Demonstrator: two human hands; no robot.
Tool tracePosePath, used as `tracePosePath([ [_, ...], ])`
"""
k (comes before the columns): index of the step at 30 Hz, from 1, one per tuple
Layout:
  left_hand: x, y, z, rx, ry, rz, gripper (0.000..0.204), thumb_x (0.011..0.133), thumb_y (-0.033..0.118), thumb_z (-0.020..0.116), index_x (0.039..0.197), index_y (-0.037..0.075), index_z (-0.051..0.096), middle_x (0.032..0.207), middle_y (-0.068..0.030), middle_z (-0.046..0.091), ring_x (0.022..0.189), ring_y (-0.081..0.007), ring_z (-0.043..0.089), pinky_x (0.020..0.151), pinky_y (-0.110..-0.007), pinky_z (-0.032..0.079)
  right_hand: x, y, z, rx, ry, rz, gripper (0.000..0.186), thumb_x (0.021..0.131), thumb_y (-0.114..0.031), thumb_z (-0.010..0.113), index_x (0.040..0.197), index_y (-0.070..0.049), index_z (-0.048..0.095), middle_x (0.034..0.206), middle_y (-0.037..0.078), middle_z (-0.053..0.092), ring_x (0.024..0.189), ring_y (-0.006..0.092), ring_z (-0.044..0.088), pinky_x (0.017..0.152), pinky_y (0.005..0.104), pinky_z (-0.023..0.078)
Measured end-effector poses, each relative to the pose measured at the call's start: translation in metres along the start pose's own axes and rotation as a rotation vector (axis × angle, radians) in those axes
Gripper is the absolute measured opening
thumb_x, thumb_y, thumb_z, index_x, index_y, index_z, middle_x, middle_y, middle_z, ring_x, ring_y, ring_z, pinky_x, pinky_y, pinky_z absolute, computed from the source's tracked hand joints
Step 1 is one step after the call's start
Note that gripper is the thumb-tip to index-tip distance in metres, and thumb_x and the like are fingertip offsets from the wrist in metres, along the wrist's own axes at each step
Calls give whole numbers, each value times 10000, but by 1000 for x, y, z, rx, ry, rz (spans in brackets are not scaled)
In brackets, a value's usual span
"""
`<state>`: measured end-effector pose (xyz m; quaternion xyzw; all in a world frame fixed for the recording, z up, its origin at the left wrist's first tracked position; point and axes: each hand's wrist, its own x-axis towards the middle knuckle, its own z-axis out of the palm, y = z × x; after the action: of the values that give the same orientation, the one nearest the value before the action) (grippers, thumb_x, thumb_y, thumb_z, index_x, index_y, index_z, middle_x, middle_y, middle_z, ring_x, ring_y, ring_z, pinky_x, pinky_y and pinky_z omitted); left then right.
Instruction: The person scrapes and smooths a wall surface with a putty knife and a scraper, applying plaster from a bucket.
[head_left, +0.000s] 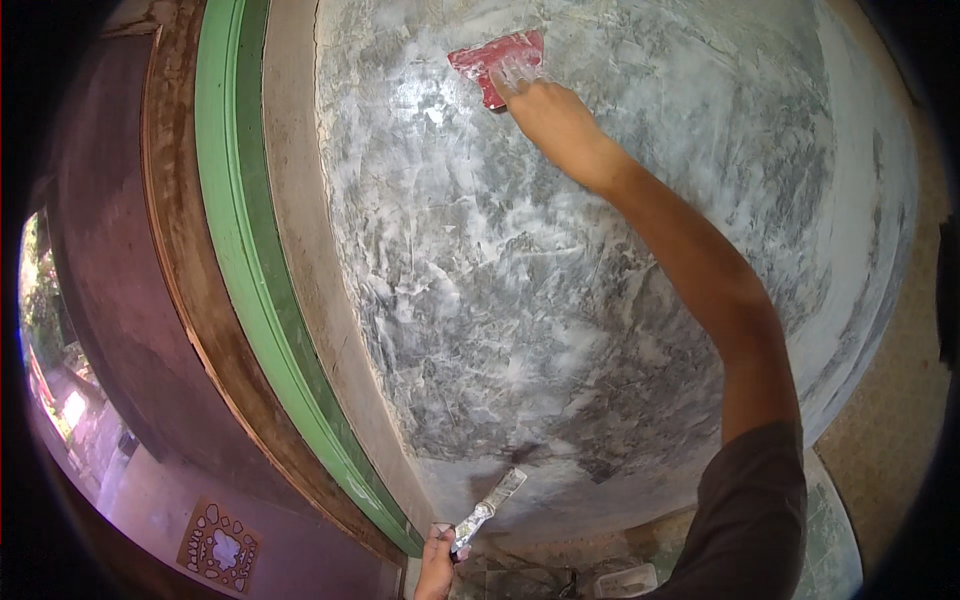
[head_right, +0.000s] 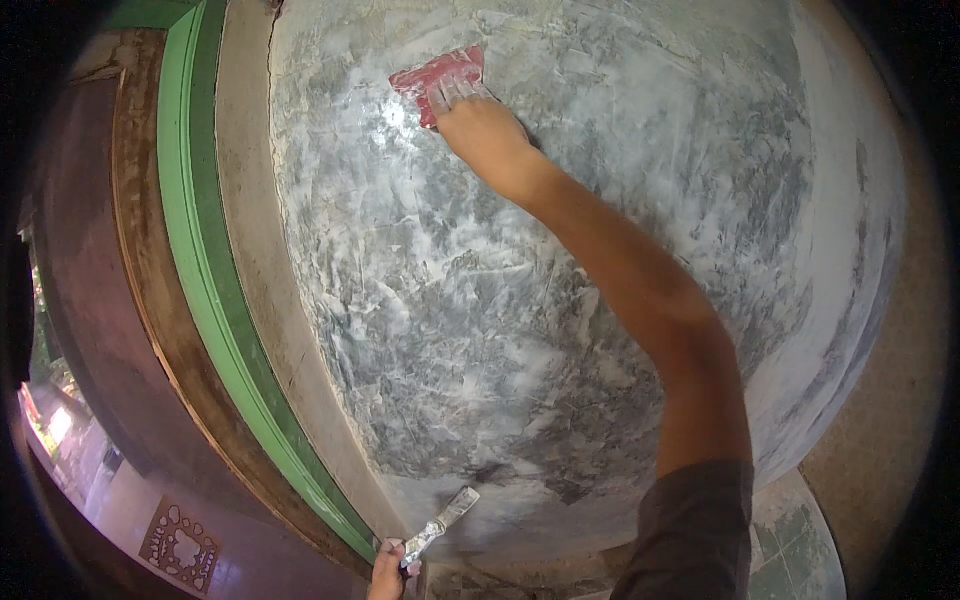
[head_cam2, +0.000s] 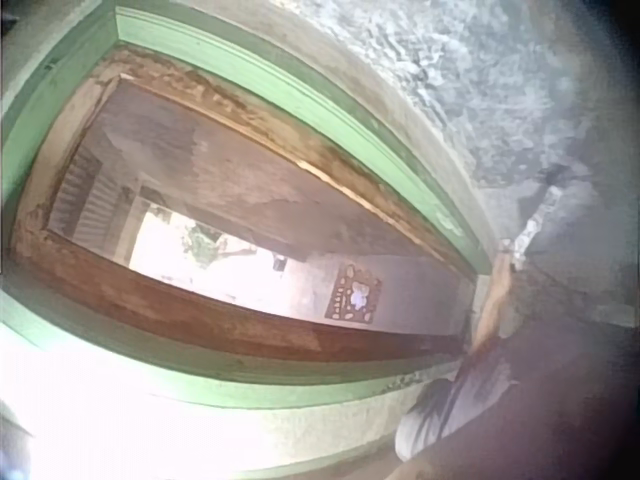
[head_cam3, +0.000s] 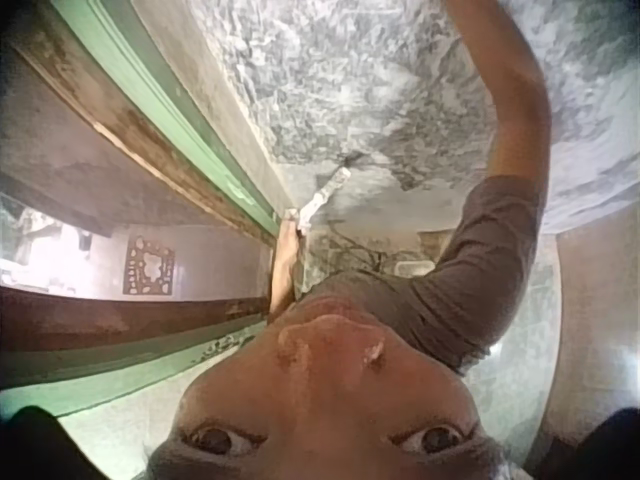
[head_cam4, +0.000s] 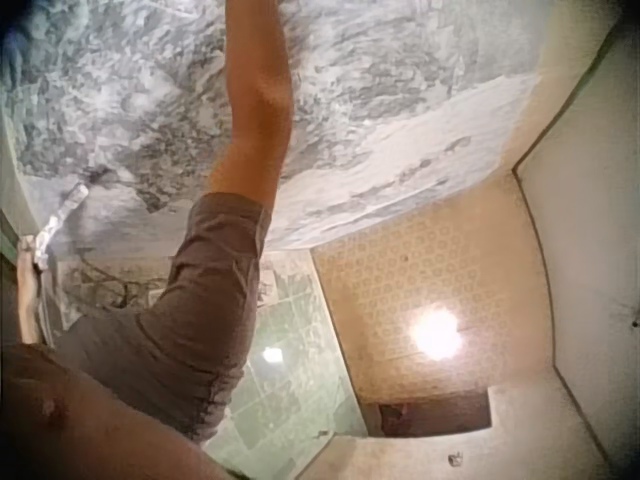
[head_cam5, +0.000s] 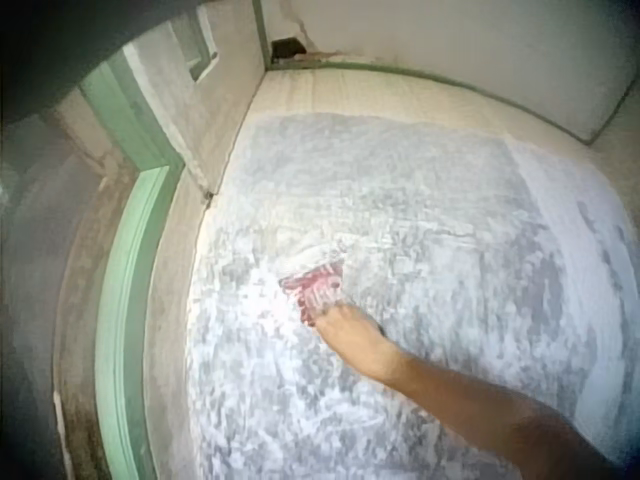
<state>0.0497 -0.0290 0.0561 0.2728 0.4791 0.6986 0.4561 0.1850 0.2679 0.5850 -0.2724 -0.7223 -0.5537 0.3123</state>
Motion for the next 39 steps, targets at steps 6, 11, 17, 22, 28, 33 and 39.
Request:
tracePosePath([
  [6, 3, 11, -4, -8, -82, -15, 291, 1040, 338, 397, 1005, 78, 525, 786, 31, 463, 675, -78, 410, 592, -227, 349, 4, 13, -37, 152, 356, 43, 645, 757, 111, 558, 1380, 60, 398, 971, 211, 662, 866, 319, 668, 726, 364, 578],
  [11, 1, 14, 5, 28, -93, 13, 280, 1036, 340, 411, 1008, 84, 521, 781, 34, 453, 676, -76, 409, 596, -227, 352, 29, 25, -3, -34, 172, 190, 594, 773, 102, 546, 1354, 63, 424, 994, 232, 661, 882, 303, 676, 708, 361, 580],
  [17, -3, 7, -2, -58, -43, -46, 272, 1027, 332, 414, 969, 93, 531, 771, 32, 474, 653, -67, 416, 573, -223, 348, 16, -59, -3, -44, 338, -14, 520, 817, -34, 604, 1289, 124, 455, 1229, 314, 569, 1143, 366, 595, 859, 408, 546],
  [22, -1, 12, -2, 31, -37, -36, 279, 1028, 318, 401, 958, 87, 541, 769, 32, 477, 647, -75, 420, 567, -227, 350, 51, 20, -17, -222, 386, 329, 502, 772, 6, 642, 1251, 65, 503, 1003, 213, 663, 863, 278, 658, 708, 397, 569],
  [28, -6, 19, 1, 3, 30, -18, 283, 1038, 310, 384, 995, 75, 536, 766, 29, 473, 665, -81, 425, 578, -228, 355, 59, -46, 14, -258, 313, 138, 465, 778, -1, 643, 1222, 70, 528, 1004, 214, 665, 891, 293, 650, 749, 393, 560],
  [33, -7, 17, -3, -56, 48, -74, 259, 1041, 289, 380, 1027, 75, 525, 754, 27, 465, 657, -79, 421, 573, -225, 351, 57, -94, 0, -60, 510, -7, 451, 815, -85, 620, 1227, 76, 532, 1022, 218, 663, 913, 295, 643, 767, 412, 531],
  [39, -12, 24, -5, -17, 4, 10, 270, 1040, 298, 383, 978, 79, 527, 746, 31, 464, 639, -73, 412, 560, -225, 344, 68, -13, 11, -96, 639, 247, 464, 833, 8, 561, 1296, -23, 535, 1147, 152, 636, 1045, 256, 614, 808, 399, 510],
])
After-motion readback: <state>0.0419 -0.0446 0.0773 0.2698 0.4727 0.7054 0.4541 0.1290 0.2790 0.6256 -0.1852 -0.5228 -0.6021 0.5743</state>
